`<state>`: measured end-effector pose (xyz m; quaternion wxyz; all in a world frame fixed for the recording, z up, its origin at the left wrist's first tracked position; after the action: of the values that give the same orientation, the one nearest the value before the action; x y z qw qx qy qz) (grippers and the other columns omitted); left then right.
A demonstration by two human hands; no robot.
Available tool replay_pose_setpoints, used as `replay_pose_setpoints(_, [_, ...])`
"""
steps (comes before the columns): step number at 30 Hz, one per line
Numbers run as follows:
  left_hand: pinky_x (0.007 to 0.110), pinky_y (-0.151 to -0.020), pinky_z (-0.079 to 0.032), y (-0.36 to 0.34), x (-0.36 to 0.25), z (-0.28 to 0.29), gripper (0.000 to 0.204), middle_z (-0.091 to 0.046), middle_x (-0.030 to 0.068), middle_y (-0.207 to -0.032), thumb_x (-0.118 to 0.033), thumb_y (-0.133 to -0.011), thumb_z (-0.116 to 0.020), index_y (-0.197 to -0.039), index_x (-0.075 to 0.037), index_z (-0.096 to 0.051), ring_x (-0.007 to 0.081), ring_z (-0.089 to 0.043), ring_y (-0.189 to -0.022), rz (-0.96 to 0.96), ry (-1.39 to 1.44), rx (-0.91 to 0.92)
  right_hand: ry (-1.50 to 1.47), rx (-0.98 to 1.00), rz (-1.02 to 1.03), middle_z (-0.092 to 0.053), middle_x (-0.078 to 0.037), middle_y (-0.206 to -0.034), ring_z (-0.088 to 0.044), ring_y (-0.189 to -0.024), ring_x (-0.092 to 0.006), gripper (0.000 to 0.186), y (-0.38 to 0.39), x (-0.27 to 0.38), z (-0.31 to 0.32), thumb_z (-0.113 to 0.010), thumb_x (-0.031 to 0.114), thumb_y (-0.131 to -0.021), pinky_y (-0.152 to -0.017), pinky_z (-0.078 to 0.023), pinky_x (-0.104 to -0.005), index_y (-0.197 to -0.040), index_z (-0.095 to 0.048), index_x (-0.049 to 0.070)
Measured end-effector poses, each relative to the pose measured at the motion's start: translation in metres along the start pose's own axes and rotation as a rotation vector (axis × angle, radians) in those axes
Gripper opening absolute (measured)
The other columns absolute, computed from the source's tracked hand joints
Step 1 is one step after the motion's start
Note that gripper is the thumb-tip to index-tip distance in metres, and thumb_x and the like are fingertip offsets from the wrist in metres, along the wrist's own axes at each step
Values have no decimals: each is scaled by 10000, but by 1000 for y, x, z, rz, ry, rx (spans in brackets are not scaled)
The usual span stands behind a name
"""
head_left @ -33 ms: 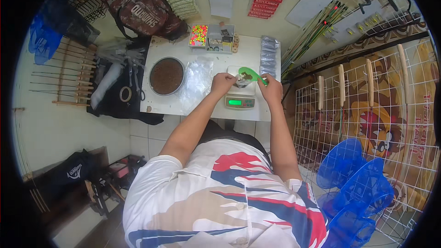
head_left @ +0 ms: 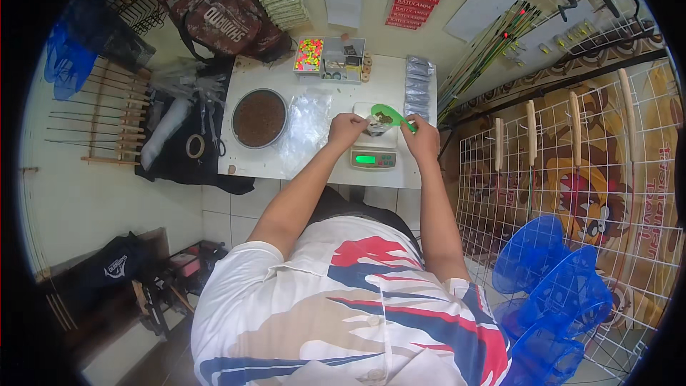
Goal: Measure and package ground bait into plastic bags and seal with a lighter.
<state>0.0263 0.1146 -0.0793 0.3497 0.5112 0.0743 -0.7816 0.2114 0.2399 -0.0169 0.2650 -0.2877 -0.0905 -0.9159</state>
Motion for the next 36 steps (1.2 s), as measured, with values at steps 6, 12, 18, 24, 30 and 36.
replay_pose_setpoints(6, [333,-662,-516,1,-1,0,313,-708,114,-742,-350,-777,-744,-831,-42,-753,232,-675,-689,24,28,8,-45,-84,44,-680,-108,-722,-660,-681,-302,216,0,0,2,-698,303,-792,-708,-475,-398,-935,-685,142])
replay_pose_setpoints(12, [313,-683,-512,1,-2,2,324,-719,107,-778,-352,-804,-733,-860,-34,-753,196,-676,-728,11,6,19,-49,-81,56,-669,-109,-709,-656,-675,-302,218,1,1,3,-706,295,-787,-686,-484,-397,-935,-685,136])
replay_pose_setpoints(18, [326,-670,-526,9,-15,7,355,-713,112,-773,-403,-782,-745,-822,-50,-740,236,-689,-719,27,-66,-32,-84,-77,22,-657,-110,-695,-651,-668,-302,216,2,1,3,-704,287,-784,-696,-484,-406,-933,-685,131])
replay_pose_setpoints(24, [328,-675,-530,14,-24,11,379,-714,115,-778,-423,-782,-744,-814,-45,-735,236,-694,-732,50,-51,-39,-89,-91,27,-658,-102,-695,-649,-661,-302,212,2,-1,2,-710,280,-778,-695,-490,-403,-932,-689,135])
replay_pose_setpoints(30, [335,-667,-526,11,-18,10,381,-712,115,-775,-419,-799,-730,-826,-38,-728,240,-689,-718,32,-51,-69,-77,0,-34,-688,-90,-801,-665,-770,-314,244,2,-1,4,-696,346,-811,-679,-505,-418,-990,-692,180])
replay_pose_setpoints(36, [347,-672,-523,10,-12,7,380,-707,123,-771,-413,-808,-719,-825,-33,-724,253,-684,-717,54,-39,-71,-23,4,4,-694,-83,-819,-657,-799,-320,240,2,1,4,-685,347,-814,-739,-497,-421,-999,-691,194])
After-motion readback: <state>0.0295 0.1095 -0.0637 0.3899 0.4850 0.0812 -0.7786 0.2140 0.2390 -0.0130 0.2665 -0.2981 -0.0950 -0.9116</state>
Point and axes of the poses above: each hand's wrist, its own y-axis away from the middle knuckle, its own z-axis out of the back of the hand, x = y × z, the point moved 3 cm from there along -y, towards the middle knuckle
